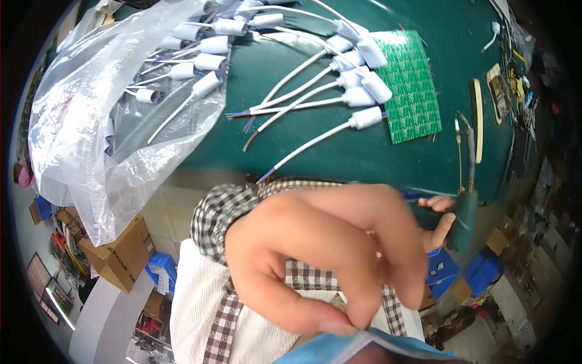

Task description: The person attaches wired sockets to a circuit board, positioning the wires by hand and soldering them onto the board using a soldering iron.

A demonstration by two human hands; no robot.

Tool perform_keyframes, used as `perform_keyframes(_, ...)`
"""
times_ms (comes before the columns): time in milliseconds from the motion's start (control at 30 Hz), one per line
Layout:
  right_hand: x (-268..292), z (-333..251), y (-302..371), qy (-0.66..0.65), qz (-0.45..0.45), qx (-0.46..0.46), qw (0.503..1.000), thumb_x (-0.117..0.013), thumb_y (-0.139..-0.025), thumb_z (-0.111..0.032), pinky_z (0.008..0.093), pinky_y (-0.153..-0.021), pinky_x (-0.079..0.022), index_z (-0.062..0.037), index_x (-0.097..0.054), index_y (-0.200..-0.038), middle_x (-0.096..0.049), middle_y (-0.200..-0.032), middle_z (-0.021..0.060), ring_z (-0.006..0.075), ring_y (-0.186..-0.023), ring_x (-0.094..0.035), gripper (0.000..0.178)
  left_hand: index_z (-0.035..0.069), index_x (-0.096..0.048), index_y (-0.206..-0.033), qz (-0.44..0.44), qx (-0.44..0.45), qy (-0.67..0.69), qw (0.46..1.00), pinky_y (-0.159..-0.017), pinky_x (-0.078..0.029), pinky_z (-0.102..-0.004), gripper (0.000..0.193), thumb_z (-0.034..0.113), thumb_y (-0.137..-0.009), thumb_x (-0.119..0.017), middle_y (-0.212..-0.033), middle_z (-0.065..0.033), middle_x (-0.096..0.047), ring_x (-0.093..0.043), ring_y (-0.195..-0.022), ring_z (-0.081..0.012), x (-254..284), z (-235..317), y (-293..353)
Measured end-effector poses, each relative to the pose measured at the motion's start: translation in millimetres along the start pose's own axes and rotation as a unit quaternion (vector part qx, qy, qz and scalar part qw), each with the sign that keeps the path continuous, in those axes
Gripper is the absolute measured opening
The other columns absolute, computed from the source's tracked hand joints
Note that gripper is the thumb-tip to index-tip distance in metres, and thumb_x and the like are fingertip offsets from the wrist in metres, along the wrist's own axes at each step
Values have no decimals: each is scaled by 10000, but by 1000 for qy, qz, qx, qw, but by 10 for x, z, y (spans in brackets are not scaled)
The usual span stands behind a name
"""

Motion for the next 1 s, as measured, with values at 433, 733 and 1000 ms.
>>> perform_keyframes(433,-157,-21,-151,10,-66,10,998,-588,-1009,-281,352,-646,-618,60,-536,-992,-537,-851,130,216,-775,-583,346,83,-672,-1060,203,140,-869,429,-736,-477,-424,292,113,-795,-791,-1016,-98,-671,-653,-924,-315,1501,851,778)
perform_keyframes(733,-161,-21,-81,-20,-47,-45,998,-558,-1025,-252,384,-724,-602,21,-534,-992,-549,-909,124,230,-836,-573,276,24,-665,-1014,169,38,-838,517,-784,-498,-361,212,-36,-814,-701,-964,-130,-629,-626,-885,-278,1140,730,417)
perform_keyframes(1000,-90,-26,38,-59,-13,-40,997,-676,-933,-198,383,-692,-623,65,-570,-1043,-598,-896,149,237,-819,-630,304,22,-626,-955,64,167,-718,672,-732,-500,-385,168,-30,-814,-701,-976,-124,-599,-621,-874,-311,730,-454,131)
Point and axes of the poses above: each hand's wrist, its own y-axis away from the middle knuckle, its own x-axis out of the back of the hand, z = x × y, the point moved 5 cm from there along -y, towards the middle knuckle
